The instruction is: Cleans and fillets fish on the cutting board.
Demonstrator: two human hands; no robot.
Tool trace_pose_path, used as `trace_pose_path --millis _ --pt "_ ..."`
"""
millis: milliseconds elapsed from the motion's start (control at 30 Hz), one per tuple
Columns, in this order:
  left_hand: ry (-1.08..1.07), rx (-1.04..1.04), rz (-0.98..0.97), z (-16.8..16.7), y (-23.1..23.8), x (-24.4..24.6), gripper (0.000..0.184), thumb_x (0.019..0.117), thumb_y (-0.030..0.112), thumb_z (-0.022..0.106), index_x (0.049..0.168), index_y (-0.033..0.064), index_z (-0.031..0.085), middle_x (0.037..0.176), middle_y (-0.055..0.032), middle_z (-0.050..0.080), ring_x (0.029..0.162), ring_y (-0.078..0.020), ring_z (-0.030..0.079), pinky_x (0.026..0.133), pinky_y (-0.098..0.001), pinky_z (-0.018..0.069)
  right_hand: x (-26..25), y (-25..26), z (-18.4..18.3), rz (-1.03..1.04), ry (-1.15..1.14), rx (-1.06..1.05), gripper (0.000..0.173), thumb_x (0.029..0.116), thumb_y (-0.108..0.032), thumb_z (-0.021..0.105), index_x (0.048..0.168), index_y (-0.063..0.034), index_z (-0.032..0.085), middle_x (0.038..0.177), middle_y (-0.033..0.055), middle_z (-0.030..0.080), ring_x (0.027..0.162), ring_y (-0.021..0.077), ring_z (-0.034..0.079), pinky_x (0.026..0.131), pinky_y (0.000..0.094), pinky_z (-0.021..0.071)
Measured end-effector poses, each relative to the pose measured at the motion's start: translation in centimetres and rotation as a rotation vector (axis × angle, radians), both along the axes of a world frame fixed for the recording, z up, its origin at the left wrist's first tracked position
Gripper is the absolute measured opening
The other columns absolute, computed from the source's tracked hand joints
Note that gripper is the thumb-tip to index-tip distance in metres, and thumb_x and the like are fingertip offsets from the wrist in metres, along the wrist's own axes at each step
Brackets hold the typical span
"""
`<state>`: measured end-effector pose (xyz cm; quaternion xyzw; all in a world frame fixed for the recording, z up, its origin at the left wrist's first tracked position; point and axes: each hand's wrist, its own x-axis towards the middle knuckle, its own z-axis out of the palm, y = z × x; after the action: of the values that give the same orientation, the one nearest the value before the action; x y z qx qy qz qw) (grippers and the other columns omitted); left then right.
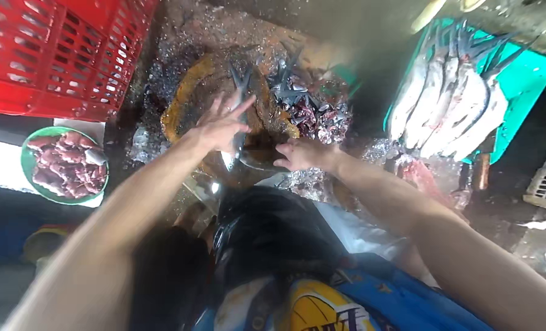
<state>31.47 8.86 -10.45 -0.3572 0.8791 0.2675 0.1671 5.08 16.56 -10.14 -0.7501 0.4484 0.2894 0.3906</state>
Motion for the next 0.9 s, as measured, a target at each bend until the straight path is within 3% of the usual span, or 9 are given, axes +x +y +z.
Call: trace_pose_path --millis 100,167,233,367,433,567,667,767,900 --pt "-0.091 -0.119 -0.460 0.1 0.3 -0.3 0.085 0.0535 0.023 0.100 0.132 0.0310 0.071 0.173 -0.0009 0.018 0.160 -0.0372 0.000 0.126 -0.0645 -0.0028 0.8 0.9 1.8 -0.072 0.004 0.036 0.057 0.1039 -0.055 0.052 0.137 -0.0090 0.061 0.129 0.0195 0.065 0.122 0.0385 0.062 0.098 0.0613 0.0515" --pt "-0.104 -0.170 -0.548 0.4 -1.0 -0.3 0.078 0.0533 0.012 0.098 0.127 0.0208 0.073 0.151 -0.0065 0.055 0.156 -0.0379 0.021 0.127 -0.0622 -0.0008 1.4 0.7 3.1 -0.082 0.036 -0.026 0.053 0.1040 -0.054 0.051 0.131 -0.0099 0.063 0.122 0.0175 0.067 0.116 0.0368 0.066 0.093 0.0608 0.0548" --pt "-0.153 -0.167 -0.536 0.3 -1.6 -0.3 0.069 0.0571 0.004 0.094 0.121 0.0133 0.072 0.123 -0.0077 0.070 0.146 -0.0350 0.041 0.128 -0.0591 0.0026 1.8 0.4 5.0 -0.074 0.091 -0.084 0.048 0.1050 -0.053 0.050 0.124 -0.0109 0.065 0.114 0.0170 0.069 0.109 0.0373 0.068 0.087 0.0610 0.0563" --pt "-0.214 -0.168 -0.451 -0.3 -2.9 0.7 0.056 0.0681 0.015 0.092 0.121 0.0163 0.072 0.120 -0.0057 0.070 0.123 -0.0300 0.061 0.125 -0.0573 0.0209 2.9 -0.2 7.5 -0.023 0.177 -0.192 0.045 0.1064 -0.049 0.049 0.125 -0.0108 0.065 0.117 0.0175 0.069 0.110 0.0391 0.068 0.084 0.0618 0.0567" --pt "-0.178 -0.209 -0.369 0.3 -3.4 0.9 0.037 0.0783 0.008 0.084 0.113 0.0146 0.073 0.124 -0.0058 0.069 0.124 -0.0301 0.061 0.122 -0.0566 0.0280 3.5 -0.2 8.2 0.004 0.197 -0.233 0.042 0.1066 -0.044 0.050 0.126 -0.0103 0.064 0.118 0.0189 0.068 0.109 0.0415 0.068 0.082 0.0635 0.0567" --pt "-0.077 -0.209 -0.146 0.4 -2.6 -0.1 0.025 0.0990 -0.002 0.057 0.114 0.0092 0.074 0.134 -0.0067 0.068 0.137 -0.0282 0.054 0.125 -0.0540 0.0243 4.4 -0.4 10.2 -0.019 0.156 -0.181 0.032 0.1067 -0.032 0.054 0.123 -0.0085 0.067 0.120 0.0205 0.069 0.112 0.0423 0.067 0.090 0.0646 0.0537" --pt "-0.128 -0.169 0.036 0.7 -1.7 -0.5 0.030 0.0983 -0.002 0.058 0.124 0.0088 0.070 0.133 -0.0087 0.067 0.131 -0.0289 0.058 0.127 -0.0498 0.0265 7.4 -2.5 12.1 0.164 0.301 -0.134 0.024 0.1034 -0.015 0.055 0.123 -0.0047 0.065 0.124 0.0225 0.065 0.113 0.0444 0.065 0.086 0.0651 0.0546" --pt "-0.197 -0.252 0.077 -0.2 -1.1 -0.6 0.019 0.0977 0.006 0.061 0.115 0.0019 0.068 0.123 -0.0156 0.067 0.121 -0.0338 0.061 0.117 -0.0510 0.0363 11.4 -5.6 12.9 0.377 0.411 -0.117 0.027 0.0966 -0.013 0.064 0.123 -0.0051 0.064 0.121 0.0233 0.065 0.109 0.0451 0.066 0.080 0.0668 0.0544" --pt "-0.125 -0.162 0.289 1.0 0.2 -0.8 0.036 0.0990 -0.004 0.051 0.132 0.0012 0.062 0.144 -0.0133 0.058 0.139 -0.0300 0.050 0.125 -0.0444 0.0251 17.9 -8.6 13.4 0.734 0.545 -0.157 0.017 0.0921 -0.018 0.072 0.098 -0.0021 0.070 0.092 0.0192 0.067 0.088 0.0402 0.067 0.070 0.0639 0.0517"
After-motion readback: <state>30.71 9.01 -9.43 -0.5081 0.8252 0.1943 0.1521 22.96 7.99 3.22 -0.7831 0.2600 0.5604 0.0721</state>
